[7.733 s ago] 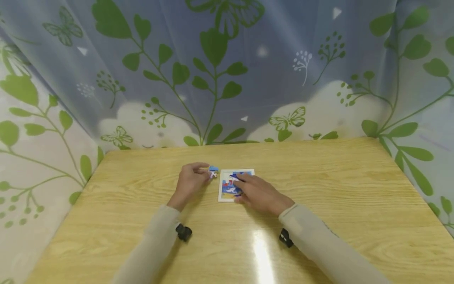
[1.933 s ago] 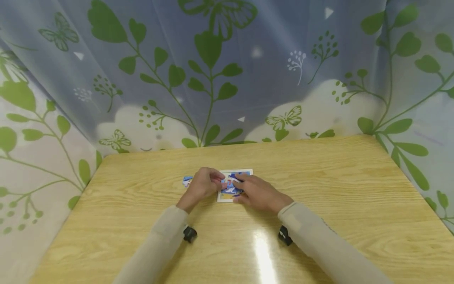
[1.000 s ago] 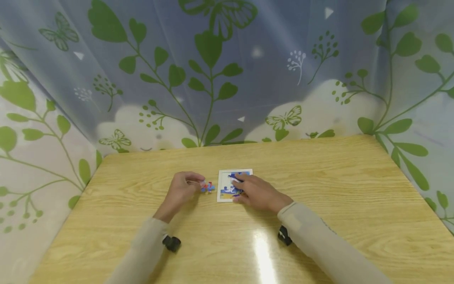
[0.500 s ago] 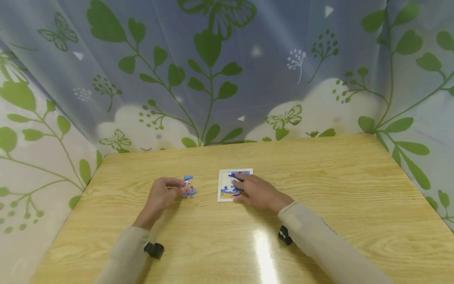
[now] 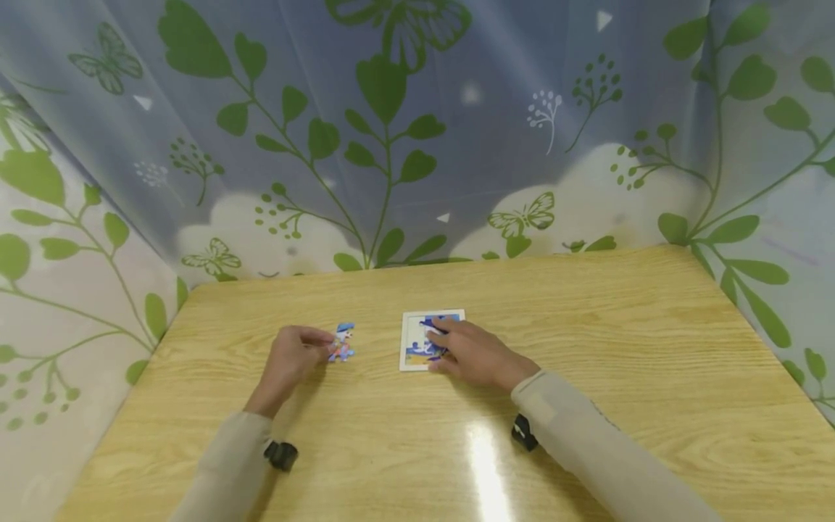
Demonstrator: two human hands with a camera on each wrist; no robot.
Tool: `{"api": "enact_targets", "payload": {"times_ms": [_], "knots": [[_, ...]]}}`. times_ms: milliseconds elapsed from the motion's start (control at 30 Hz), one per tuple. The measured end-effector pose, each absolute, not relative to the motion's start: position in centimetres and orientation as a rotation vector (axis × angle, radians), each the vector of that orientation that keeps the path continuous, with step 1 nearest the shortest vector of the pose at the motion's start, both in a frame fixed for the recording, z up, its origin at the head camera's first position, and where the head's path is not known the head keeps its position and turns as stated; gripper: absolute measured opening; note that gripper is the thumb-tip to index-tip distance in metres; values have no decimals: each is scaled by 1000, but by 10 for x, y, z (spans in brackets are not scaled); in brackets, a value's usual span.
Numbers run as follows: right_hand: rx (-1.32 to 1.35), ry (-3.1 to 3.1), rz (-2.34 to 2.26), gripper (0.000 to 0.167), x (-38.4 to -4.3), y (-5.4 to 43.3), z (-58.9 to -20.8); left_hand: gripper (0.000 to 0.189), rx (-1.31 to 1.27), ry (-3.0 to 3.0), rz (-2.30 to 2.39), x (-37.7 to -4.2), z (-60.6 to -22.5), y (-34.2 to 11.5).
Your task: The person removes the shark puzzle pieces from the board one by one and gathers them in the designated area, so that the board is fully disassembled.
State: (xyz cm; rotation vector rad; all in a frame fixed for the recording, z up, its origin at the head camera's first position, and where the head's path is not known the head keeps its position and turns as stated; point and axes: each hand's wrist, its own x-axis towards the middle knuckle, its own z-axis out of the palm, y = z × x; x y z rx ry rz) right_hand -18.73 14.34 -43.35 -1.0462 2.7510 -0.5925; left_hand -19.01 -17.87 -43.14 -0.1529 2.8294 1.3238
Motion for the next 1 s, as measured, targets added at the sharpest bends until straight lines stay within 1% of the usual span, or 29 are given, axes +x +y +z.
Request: {"api": "enact_targets", "payload": {"times_ms": [400, 633, 867, 1000], "knots": [[-1056, 2749, -600, 61, -189, 143, -436, 8, -131, 2896, 1162, -194, -428, -176], [-1035, 2748, -595, 62, -188, 143, -434, 7, -100, 2910, 1152, -196, -428, -179], [-1058, 2759, -599, 59, -188, 144, -435, 9, -115, 2887, 1151, -196, -426, -180], [-1053, 2756, -604, 59, -188, 144, -435, 10, -59, 2895, 1179, -194, -425, -174]]}}
